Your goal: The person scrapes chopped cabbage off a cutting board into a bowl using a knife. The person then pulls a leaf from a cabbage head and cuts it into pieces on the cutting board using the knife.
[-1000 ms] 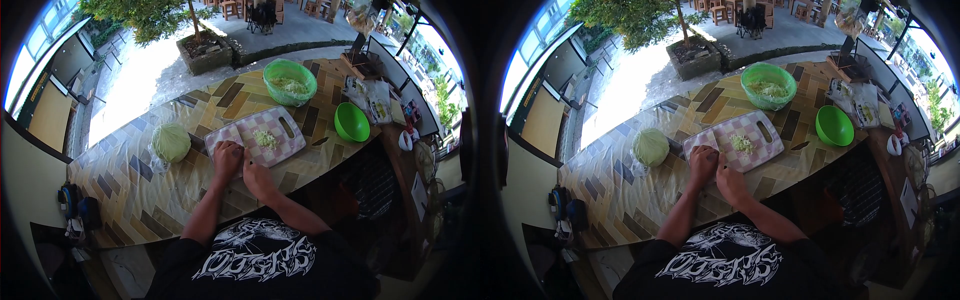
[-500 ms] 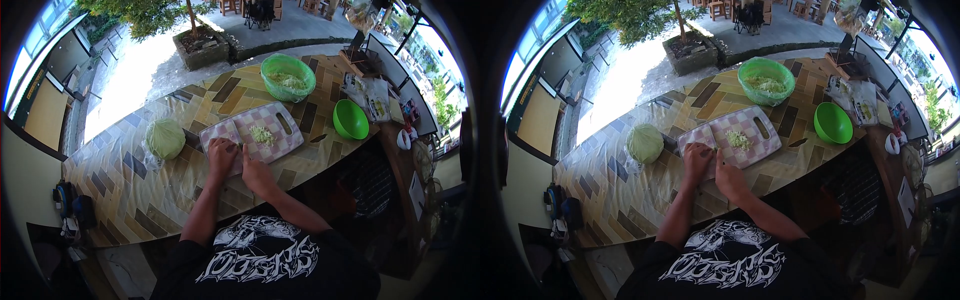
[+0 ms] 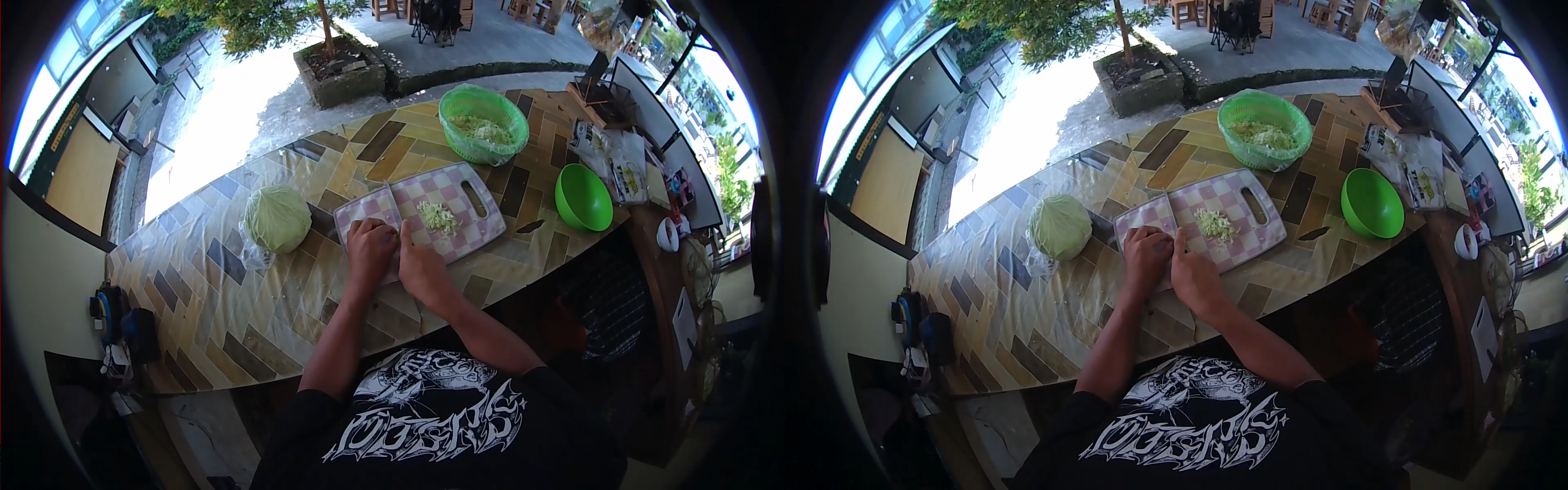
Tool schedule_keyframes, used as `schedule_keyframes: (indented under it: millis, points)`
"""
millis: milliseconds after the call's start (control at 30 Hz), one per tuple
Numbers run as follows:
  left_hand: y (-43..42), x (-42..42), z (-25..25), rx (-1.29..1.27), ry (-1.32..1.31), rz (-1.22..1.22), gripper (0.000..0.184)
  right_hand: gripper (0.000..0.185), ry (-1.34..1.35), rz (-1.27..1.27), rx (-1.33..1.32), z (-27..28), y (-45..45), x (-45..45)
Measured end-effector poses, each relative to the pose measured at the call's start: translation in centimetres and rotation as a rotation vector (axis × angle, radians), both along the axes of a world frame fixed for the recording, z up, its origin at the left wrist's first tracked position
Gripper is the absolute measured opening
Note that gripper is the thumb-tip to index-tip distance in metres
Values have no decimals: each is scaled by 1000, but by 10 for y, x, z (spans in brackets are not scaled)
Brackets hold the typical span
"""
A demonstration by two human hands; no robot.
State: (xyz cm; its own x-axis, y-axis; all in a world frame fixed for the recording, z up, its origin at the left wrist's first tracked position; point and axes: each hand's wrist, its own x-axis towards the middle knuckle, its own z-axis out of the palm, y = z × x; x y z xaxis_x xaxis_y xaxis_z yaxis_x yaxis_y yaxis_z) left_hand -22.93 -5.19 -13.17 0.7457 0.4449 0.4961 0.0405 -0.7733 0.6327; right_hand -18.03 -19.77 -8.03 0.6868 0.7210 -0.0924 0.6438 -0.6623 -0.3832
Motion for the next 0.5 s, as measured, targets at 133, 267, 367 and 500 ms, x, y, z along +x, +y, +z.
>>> schedule_keyframes:
  millis: [133, 267, 367, 500]
  points:
    - [-2, 0, 3, 0, 9, 27, 18, 73, 23, 17, -14, 12, 1, 9]
    - [-2, 1, -3, -29, 0, 19, 19, 74, 1, 34, -20, 14, -17, -12]
    - [0, 1, -4, -32, -1, 16, 20, 73, -9, 10, -32, 8, -15, -24]
    - [0, 0, -2, -32, 20, 10, 20, 72, -72, 20, 13, -2, -10, -15]
